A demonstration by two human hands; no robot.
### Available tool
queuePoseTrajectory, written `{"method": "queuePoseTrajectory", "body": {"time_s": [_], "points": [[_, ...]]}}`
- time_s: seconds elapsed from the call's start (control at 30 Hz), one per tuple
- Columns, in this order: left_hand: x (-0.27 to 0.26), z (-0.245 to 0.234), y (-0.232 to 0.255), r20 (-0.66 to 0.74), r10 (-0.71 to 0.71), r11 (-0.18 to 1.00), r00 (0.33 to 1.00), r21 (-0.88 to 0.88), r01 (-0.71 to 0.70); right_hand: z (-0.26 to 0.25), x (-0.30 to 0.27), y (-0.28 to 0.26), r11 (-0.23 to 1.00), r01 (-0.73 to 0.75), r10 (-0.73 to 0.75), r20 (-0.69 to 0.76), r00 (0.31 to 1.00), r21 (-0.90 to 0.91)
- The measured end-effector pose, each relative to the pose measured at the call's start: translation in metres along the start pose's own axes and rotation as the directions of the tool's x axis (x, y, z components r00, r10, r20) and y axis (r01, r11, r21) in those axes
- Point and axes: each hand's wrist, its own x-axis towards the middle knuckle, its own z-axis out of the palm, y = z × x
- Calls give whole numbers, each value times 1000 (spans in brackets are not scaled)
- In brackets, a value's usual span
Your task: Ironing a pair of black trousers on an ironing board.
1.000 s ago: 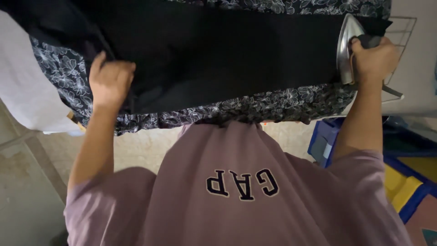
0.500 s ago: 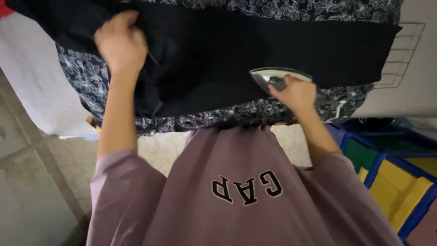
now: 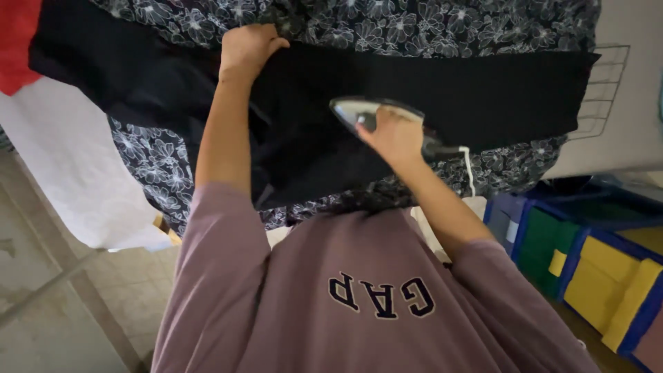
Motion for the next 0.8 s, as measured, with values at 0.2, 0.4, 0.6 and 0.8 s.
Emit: {"method": "queuePoseTrajectory", "body": {"time_s": [0.2,0.4,0.6,0.8], "points": [[-19,-63,-15,102,-130,991,986,31,127,-4,65,12,965,-252,257,-68,964,72],[-90,-124,-69,-48,-85,996,995,-14,84,-17,58,-3,975,-217,215,58,975,38],[-133,-142,-83,-195,116,988,974,127,-92,-1,55,-55,996,-34,34,1,999,79],[-191,-161,-67,-292,205,961,934,239,-136,10,91,-77,985,-163,165,-24,986,61]]}}
